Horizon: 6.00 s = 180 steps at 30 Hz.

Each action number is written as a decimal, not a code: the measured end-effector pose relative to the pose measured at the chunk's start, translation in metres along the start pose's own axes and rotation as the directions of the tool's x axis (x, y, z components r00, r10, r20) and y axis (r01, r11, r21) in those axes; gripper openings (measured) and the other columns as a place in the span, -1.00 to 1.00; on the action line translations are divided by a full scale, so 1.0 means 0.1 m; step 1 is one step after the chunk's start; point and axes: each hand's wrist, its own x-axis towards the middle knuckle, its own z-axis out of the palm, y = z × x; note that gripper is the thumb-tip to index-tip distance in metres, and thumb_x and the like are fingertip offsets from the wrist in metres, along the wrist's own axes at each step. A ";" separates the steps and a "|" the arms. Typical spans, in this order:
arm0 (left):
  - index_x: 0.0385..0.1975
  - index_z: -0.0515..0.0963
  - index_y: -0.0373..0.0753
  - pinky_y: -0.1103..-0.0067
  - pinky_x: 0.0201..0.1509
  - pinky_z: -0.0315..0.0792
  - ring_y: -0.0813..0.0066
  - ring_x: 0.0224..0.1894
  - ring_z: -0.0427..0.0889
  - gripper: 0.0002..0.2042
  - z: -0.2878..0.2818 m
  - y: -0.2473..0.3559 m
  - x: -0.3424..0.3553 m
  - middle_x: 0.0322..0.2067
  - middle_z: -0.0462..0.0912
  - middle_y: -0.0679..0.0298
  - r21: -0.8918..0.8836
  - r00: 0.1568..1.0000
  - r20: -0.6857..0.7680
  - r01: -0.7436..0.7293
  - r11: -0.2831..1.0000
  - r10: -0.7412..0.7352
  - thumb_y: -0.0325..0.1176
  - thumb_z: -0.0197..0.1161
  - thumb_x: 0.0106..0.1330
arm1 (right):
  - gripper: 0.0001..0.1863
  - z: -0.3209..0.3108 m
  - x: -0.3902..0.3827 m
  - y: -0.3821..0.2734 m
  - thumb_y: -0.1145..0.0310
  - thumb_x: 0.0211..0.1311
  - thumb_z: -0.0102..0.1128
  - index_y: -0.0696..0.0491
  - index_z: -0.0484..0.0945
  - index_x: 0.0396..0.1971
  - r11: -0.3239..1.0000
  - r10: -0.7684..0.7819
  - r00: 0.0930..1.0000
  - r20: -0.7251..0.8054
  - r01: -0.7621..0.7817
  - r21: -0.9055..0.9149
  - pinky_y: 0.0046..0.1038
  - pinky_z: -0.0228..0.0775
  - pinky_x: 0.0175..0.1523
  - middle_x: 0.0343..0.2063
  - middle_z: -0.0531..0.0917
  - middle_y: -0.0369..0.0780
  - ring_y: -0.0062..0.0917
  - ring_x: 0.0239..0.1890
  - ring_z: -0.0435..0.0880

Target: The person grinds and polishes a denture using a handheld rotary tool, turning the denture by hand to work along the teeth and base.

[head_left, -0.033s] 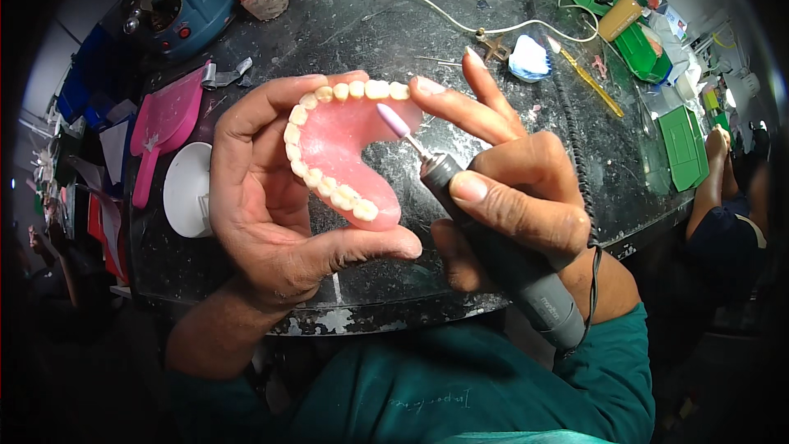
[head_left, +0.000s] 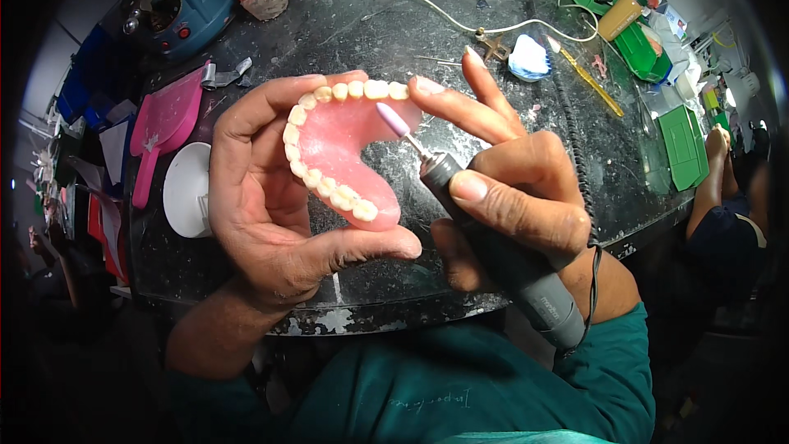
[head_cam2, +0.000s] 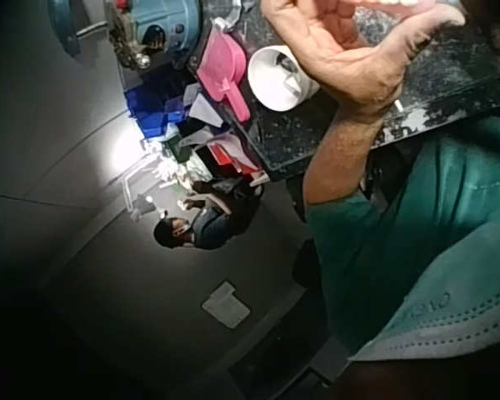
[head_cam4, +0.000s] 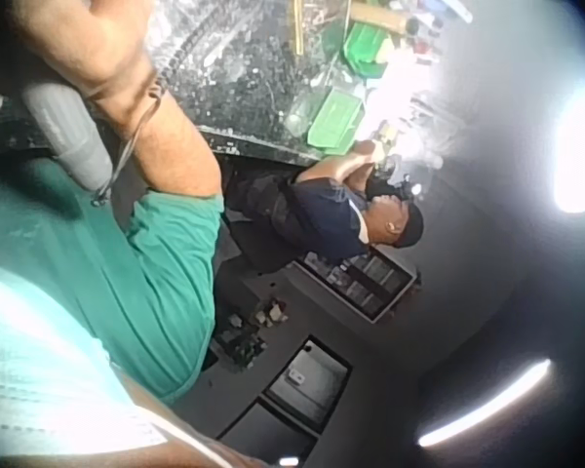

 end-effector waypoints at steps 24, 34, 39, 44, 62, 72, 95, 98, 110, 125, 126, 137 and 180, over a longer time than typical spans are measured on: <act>0.21 0.16 -0.40 0.34 0.32 0.32 0.19 0.19 0.45 0.06 0.00 -0.02 -0.02 0.14 0.40 -0.15 -0.046 1.000 -0.012 0.001 0.999 -0.002 -0.24 0.70 -0.35 | -0.36 0.01 0.01 0.02 0.62 -0.14 0.42 -0.02 0.36 0.00 0.999 0.002 1.000 0.005 -0.002 -0.048 0.37 -0.10 0.30 -0.37 0.44 -0.17 0.16 0.06 0.53; 0.19 0.19 -0.46 0.38 0.30 0.35 0.24 0.17 0.46 0.10 0.08 0.10 -0.02 0.11 0.43 -0.07 -0.081 0.968 -0.143 0.196 0.977 -0.206 -0.03 0.67 -0.37 | -0.30 0.03 0.01 0.06 0.77 -0.27 0.25 -0.02 0.36 0.00 0.997 -0.029 0.999 -0.029 0.027 -0.066 0.35 -0.09 0.31 -0.38 0.43 -0.19 0.13 0.03 0.57; 0.19 0.19 -0.47 0.37 0.31 0.35 0.23 0.18 0.46 0.10 0.10 0.14 0.01 0.11 0.44 -0.08 -0.106 0.945 -0.193 0.249 0.963 -0.265 0.00 0.66 -0.36 | -0.31 0.02 0.01 0.04 0.77 -0.25 0.25 -0.01 0.37 0.00 0.998 -0.018 1.000 -0.022 0.017 -0.059 0.35 -0.09 0.31 -0.38 0.42 -0.19 0.15 0.03 0.56; 0.19 0.17 -0.48 0.35 0.32 0.33 0.21 0.19 0.44 0.10 0.11 0.16 0.00 0.12 0.42 -0.08 -0.092 0.935 -0.212 0.271 0.958 -0.284 0.03 0.65 -0.32 | -0.33 0.05 0.02 0.02 0.74 -0.22 0.29 -0.02 0.38 0.01 0.999 -0.009 0.999 -0.043 0.007 -0.045 0.36 -0.09 0.30 -0.38 0.42 -0.18 0.17 0.03 0.56; 0.16 0.21 -0.45 0.40 0.29 0.35 0.29 0.13 0.49 0.09 0.12 0.21 0.03 0.05 0.48 0.03 -0.088 0.889 -0.263 0.364 0.927 -0.374 0.11 0.63 -0.34 | -0.57 0.11 0.02 0.06 0.61 -0.01 0.36 0.01 0.44 -0.13 0.985 -0.058 0.998 -0.009 0.056 -0.166 0.31 0.02 0.29 -0.37 0.48 -0.20 0.10 0.07 0.55; 0.17 0.19 -0.46 0.38 0.30 0.35 0.29 0.14 0.48 0.06 0.08 0.19 -0.01 0.04 0.47 0.06 -0.119 0.904 -0.218 0.350 0.929 -0.369 0.09 0.61 -0.25 | -0.53 0.08 -0.03 0.10 0.64 -0.09 0.42 -0.04 0.52 -0.13 0.984 -0.034 0.998 0.048 0.041 -0.174 0.29 -0.05 0.32 -0.35 0.50 -0.23 0.09 0.13 0.51; 0.18 0.16 -0.46 0.30 0.34 0.31 0.25 0.18 0.45 -0.02 0.05 0.19 0.01 0.07 0.42 0.03 -0.195 0.889 -0.168 0.393 0.899 -0.426 0.04 0.56 -0.12 | -0.56 0.07 -0.02 0.06 0.64 -0.07 0.38 0.00 0.53 -0.12 0.982 -0.023 0.994 0.103 0.042 -0.186 0.37 -0.18 0.32 -0.33 0.48 -0.19 0.14 0.15 0.47; 0.18 0.16 -0.46 0.32 0.33 0.32 0.26 0.16 0.46 0.00 0.06 0.18 0.02 0.06 0.43 0.04 -0.183 0.889 -0.175 0.393 0.901 -0.424 0.01 0.59 -0.16 | -0.53 0.09 -0.01 0.06 0.62 -0.08 0.40 -0.02 0.52 -0.11 0.982 -0.023 0.996 0.087 0.039 -0.186 0.35 -0.16 0.32 -0.34 0.49 -0.20 0.11 0.14 0.49; 0.19 0.16 -0.43 0.37 0.32 0.31 0.23 0.17 0.47 0.02 0.14 0.20 0.02 0.12 0.43 -0.09 -0.216 0.891 -0.163 0.388 0.896 -0.424 -0.09 0.65 -0.23 | -0.48 0.13 0.00 0.05 0.53 -0.11 0.49 -0.06 0.47 -0.10 0.973 0.009 1.000 -0.018 -0.013 -0.232 0.29 0.03 0.30 -0.33 0.53 -0.24 -0.06 0.08 0.56; 0.27 0.09 -0.47 0.36 0.35 0.27 0.20 0.22 0.41 0.02 0.11 0.17 0.02 0.18 0.35 -0.20 -0.197 0.951 -0.063 0.285 0.938 -0.302 -0.16 0.61 -0.12 | -0.50 0.11 0.01 0.06 0.52 -0.16 0.49 -0.03 0.49 -0.15 0.972 -0.025 0.999 -0.025 0.018 -0.234 0.23 0.05 0.32 -0.46 0.56 -0.29 -0.19 0.03 0.58; 0.27 0.09 -0.47 0.36 0.35 0.27 0.20 0.22 0.41 0.02 0.10 0.14 0.02 0.18 0.35 -0.20 -0.201 0.951 -0.060 0.285 0.937 -0.302 -0.16 0.61 -0.12 | -0.49 0.11 0.01 0.06 0.53 -0.17 0.50 -0.04 0.49 -0.15 0.975 -0.017 0.998 -0.060 0.003 -0.221 0.23 0.05 0.33 -0.47 0.56 -0.29 -0.21 0.02 0.58; 0.27 0.07 -0.49 0.33 0.34 0.28 0.17 0.22 0.40 -0.02 0.06 0.07 0.00 0.22 0.27 -0.23 -0.195 0.991 0.039 0.130 0.972 -0.125 -0.23 0.59 -0.08 | -0.49 0.08 0.03 0.03 0.51 -0.15 0.48 -0.06 0.48 -0.13 0.966 -0.017 1.000 -0.023 0.010 -0.258 0.25 0.05 0.32 -0.47 0.55 -0.30 -0.27 -0.01 0.57; 0.33 -0.05 -0.53 0.32 0.36 0.25 0.12 0.28 0.34 0.00 0.09 0.11 -0.02 0.29 0.17 -0.23 -0.175 0.978 0.140 0.178 0.968 -0.155 -0.27 0.53 0.03 | -0.53 0.09 0.05 0.02 0.52 -0.23 0.47 -0.03 0.56 -0.19 0.979 -0.030 0.990 -0.134 0.002 -0.206 0.18 0.04 0.34 -0.50 0.57 -0.31 -0.37 -0.14 0.54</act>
